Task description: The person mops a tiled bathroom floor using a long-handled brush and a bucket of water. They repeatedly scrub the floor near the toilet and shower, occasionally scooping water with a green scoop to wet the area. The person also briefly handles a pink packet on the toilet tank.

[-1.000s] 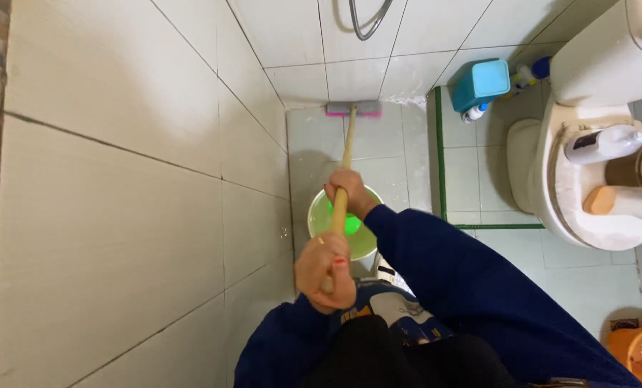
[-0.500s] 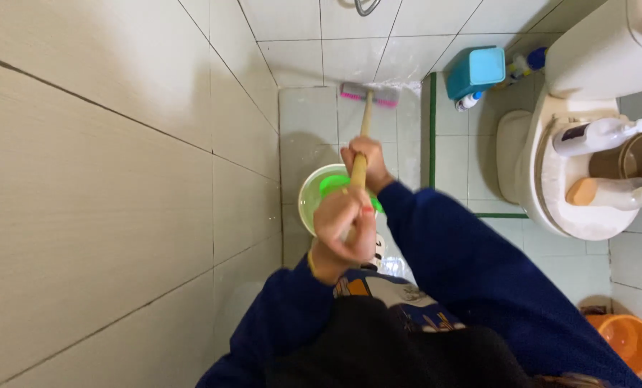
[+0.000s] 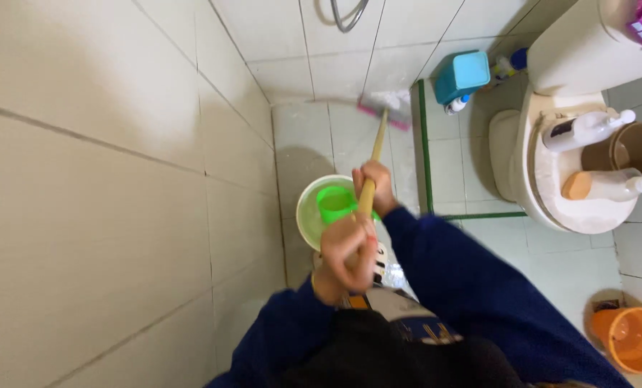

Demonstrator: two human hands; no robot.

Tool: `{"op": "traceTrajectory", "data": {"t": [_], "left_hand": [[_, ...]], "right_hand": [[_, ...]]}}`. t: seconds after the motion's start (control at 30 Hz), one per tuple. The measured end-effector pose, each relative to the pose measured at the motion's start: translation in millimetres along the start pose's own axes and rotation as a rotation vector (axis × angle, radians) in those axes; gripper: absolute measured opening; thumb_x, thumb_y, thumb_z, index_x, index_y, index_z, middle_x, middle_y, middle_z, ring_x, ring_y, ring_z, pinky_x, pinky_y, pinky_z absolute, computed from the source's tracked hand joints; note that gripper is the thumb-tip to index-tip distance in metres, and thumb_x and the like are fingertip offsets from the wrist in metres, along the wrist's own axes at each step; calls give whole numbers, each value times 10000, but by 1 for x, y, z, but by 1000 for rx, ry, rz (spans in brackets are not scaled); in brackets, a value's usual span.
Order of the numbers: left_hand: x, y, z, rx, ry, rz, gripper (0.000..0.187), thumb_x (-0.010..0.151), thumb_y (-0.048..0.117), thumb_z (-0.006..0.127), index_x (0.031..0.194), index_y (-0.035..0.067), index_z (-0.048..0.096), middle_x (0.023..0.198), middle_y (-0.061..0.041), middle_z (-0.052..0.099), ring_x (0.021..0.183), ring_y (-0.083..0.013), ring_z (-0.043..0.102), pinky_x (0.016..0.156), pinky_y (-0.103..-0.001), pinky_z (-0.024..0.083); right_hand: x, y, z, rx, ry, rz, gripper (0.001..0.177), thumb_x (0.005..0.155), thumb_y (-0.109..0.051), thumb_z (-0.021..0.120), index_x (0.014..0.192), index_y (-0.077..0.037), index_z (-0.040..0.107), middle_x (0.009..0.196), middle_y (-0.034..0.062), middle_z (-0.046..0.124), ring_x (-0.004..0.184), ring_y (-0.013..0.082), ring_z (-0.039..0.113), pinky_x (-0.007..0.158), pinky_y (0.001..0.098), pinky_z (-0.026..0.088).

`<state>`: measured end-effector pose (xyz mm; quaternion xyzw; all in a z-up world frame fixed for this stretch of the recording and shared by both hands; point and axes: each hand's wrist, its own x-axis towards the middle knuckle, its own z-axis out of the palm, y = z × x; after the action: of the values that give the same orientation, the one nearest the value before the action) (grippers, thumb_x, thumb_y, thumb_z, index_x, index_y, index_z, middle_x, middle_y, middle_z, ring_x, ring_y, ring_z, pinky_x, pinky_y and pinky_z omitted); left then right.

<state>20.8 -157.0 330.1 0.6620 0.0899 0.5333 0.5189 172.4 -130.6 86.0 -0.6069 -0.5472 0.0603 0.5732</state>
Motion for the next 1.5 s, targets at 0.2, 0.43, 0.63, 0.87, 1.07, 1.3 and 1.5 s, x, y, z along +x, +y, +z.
{"op": "traceTrajectory", "data": {"t": [0.2,0.43,0.63,0.87,1.07,1.3,1.5], "left_hand": [[51,87,-13,-117,-208,-109,238,765,-51,528,647,104,391,588,-41,432,480,-199,374,521,-338,350],[16,22,26,-35,-153,12,237,732,-66,524,637,98,382,608,-38,440,525,-209,400,577,-329,406],[47,18,17,-138,-286,24,252,763,-69,497,633,115,384,559,-8,398,465,-148,307,459,-283,293],[122,58,-17,-407,-463,-422,213,806,139,541,620,122,440,544,-28,508,468,-138,419,541,-274,429],[138,28,-8,-619,-508,-129,275,906,119,577,650,156,484,559,37,422,456,-116,496,503,-232,446],[139,-25,41,-433,-550,-102,272,821,33,572,556,85,542,442,-41,467,388,-157,460,449,-283,390],[168,-12,8,-474,-476,-184,283,870,128,607,620,84,481,462,-39,441,402,-167,449,437,-328,400]], "right_hand": [[-16,-99,-16,-43,93,63,265,796,58,701,661,-61,507,606,55,480,520,216,416,513,349,391],[-11,-13,-23,-103,156,-20,307,867,-8,654,632,-96,476,579,23,459,487,204,407,482,343,380],[11,-38,-28,-122,171,80,315,912,-9,628,641,-73,481,593,39,489,508,205,427,526,340,409],[2,-99,-68,-163,-10,6,295,811,-89,812,658,-126,562,561,-7,563,497,179,506,580,310,454],[-12,-27,-19,-90,252,-62,337,839,-188,727,599,-195,490,472,26,455,405,275,520,422,388,443],[80,60,-34,-47,364,-66,348,877,-98,677,593,-151,483,476,53,469,443,313,526,442,340,433],[71,-8,-26,-13,390,169,342,819,-131,710,572,-181,478,447,41,475,426,267,524,442,312,425]]}}
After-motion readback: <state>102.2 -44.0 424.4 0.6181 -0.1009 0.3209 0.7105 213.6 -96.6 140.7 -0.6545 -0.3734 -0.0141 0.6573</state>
